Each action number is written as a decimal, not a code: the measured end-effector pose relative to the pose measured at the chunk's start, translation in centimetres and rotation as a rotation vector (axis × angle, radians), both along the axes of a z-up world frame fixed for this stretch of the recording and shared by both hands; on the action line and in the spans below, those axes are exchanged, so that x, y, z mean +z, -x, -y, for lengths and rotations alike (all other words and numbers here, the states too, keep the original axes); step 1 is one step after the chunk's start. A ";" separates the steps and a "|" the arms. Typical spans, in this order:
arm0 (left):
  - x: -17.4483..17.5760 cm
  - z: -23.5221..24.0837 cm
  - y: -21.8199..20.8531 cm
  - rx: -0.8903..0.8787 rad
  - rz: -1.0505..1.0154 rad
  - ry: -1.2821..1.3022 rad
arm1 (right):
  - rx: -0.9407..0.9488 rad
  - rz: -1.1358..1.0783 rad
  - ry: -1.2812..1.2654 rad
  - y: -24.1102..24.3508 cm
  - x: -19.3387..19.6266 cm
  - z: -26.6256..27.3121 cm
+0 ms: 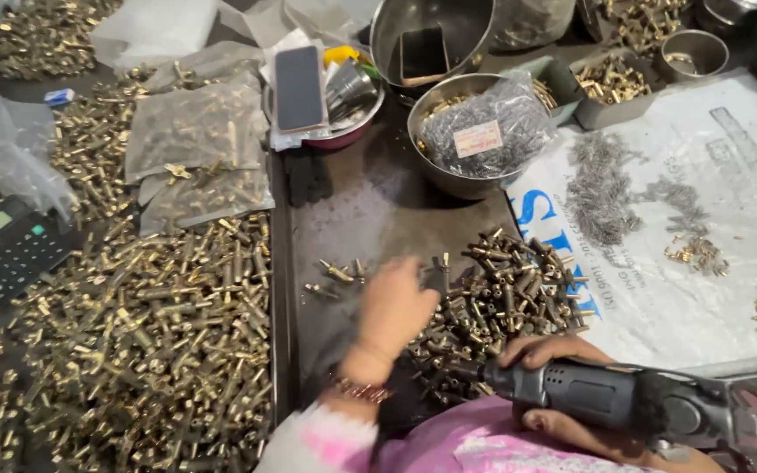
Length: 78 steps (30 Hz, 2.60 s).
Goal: The person is using a handheld grinding tool to finish small brass-colored metal components.
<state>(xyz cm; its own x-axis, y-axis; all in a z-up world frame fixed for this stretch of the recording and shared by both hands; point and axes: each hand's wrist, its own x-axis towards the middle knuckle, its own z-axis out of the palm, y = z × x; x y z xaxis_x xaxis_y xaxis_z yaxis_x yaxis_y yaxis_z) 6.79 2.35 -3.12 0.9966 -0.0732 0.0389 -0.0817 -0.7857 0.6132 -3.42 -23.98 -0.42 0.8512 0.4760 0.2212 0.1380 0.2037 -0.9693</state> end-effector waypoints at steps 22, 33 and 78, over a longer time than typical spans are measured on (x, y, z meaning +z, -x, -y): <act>-5.3 3.2 -0.8 0.286 -0.770 1.518 | -0.145 -0.138 -0.102 -4.4 1.7 0.7; 0.5 4.4 2.3 0.327 -0.672 1.585 | -0.050 -0.019 -0.158 -2.4 2.0 1.1; -9.1 -1.2 -2.1 -0.070 -0.112 -0.087 | -0.016 0.144 0.169 -3.8 0.7 3.0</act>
